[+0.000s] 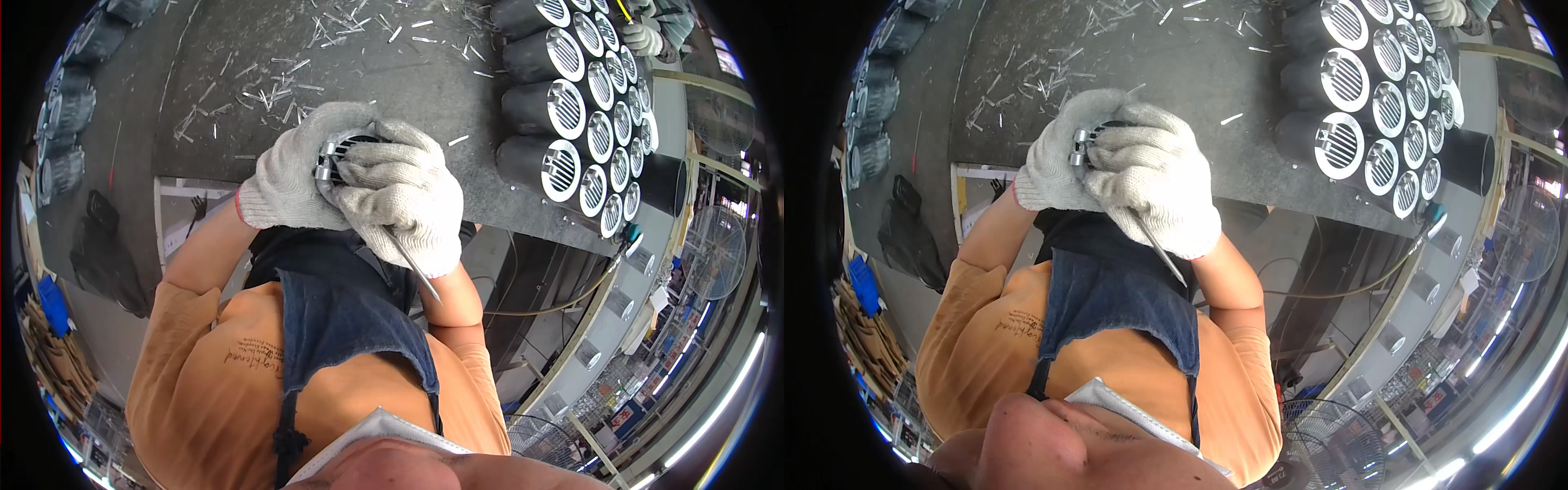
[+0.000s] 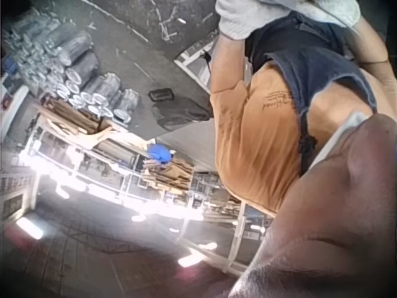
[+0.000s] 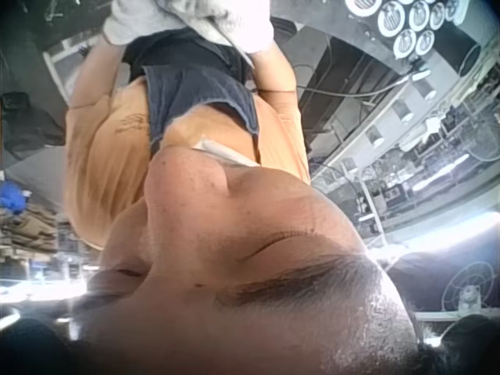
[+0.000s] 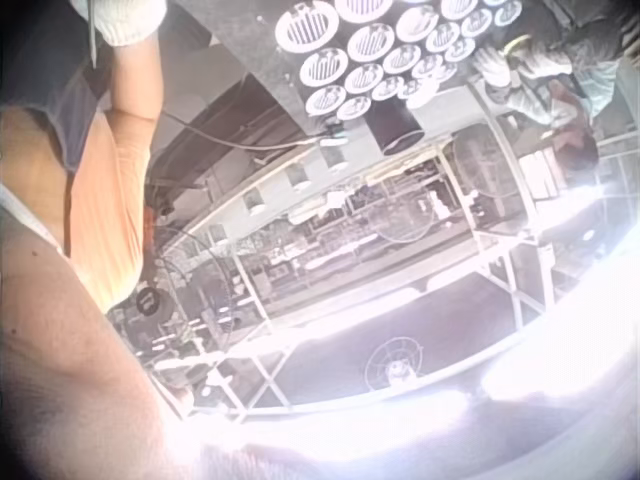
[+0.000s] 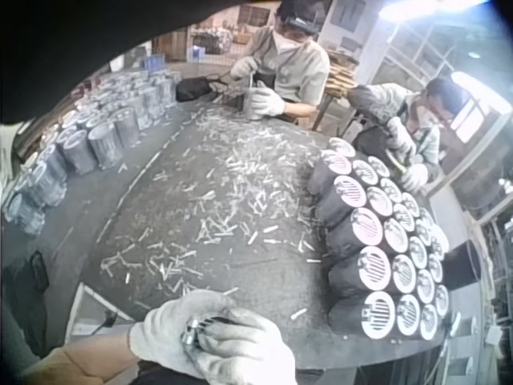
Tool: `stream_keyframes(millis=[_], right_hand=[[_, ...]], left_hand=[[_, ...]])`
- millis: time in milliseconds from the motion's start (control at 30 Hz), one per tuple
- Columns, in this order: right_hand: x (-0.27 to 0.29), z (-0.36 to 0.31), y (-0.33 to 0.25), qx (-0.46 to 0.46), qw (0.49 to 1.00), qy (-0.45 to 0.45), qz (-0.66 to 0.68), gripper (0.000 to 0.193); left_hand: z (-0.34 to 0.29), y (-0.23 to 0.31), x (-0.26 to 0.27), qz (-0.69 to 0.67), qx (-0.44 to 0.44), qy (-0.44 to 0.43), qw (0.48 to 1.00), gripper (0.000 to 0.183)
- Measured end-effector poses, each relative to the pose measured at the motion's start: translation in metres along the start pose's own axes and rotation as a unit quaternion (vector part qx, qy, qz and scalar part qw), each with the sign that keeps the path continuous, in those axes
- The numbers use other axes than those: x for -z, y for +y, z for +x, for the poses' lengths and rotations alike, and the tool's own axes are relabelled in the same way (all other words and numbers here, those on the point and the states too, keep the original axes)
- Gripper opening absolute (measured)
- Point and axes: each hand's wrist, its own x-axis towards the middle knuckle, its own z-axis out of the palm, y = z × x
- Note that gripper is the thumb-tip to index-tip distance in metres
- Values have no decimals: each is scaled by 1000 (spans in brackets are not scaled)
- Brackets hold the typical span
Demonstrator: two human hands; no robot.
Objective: Manually scraping and cleaning burrs from circular metal vent covers using a small hand tool.
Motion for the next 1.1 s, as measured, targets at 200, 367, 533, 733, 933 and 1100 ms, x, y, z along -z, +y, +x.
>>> stream_keyframes(millis=[200, 367, 533, 733, 933, 1100], right_hand=[[7, -5, -6, -54, 998, -19, 40, 23], [22, -14, -13, -167, 979, -95, 68, 12], [47, -49, -4, -253, 939, 202, 114, 17], [81, -102, 42, -93, 934, 212, -274, 21], [81, -112, 47, -144, 954, 204, -163, 18], [78, -116, 43, -156, 942, 236, -178, 26]], left_hand=[[2, -5, 0, -129, -7, -26, 991, 115], [-3, 8, 8, -77, 72, -43, 994, 117], [29, 36, 18, 40, -99, 1, 994, 118], [77, 83, 32, 259, 16, -282, 924, 88], [146, 74, 41, 164, -62, -120, 977, 72], [280, 37, 8, 117, -123, 152, 974, 77]])
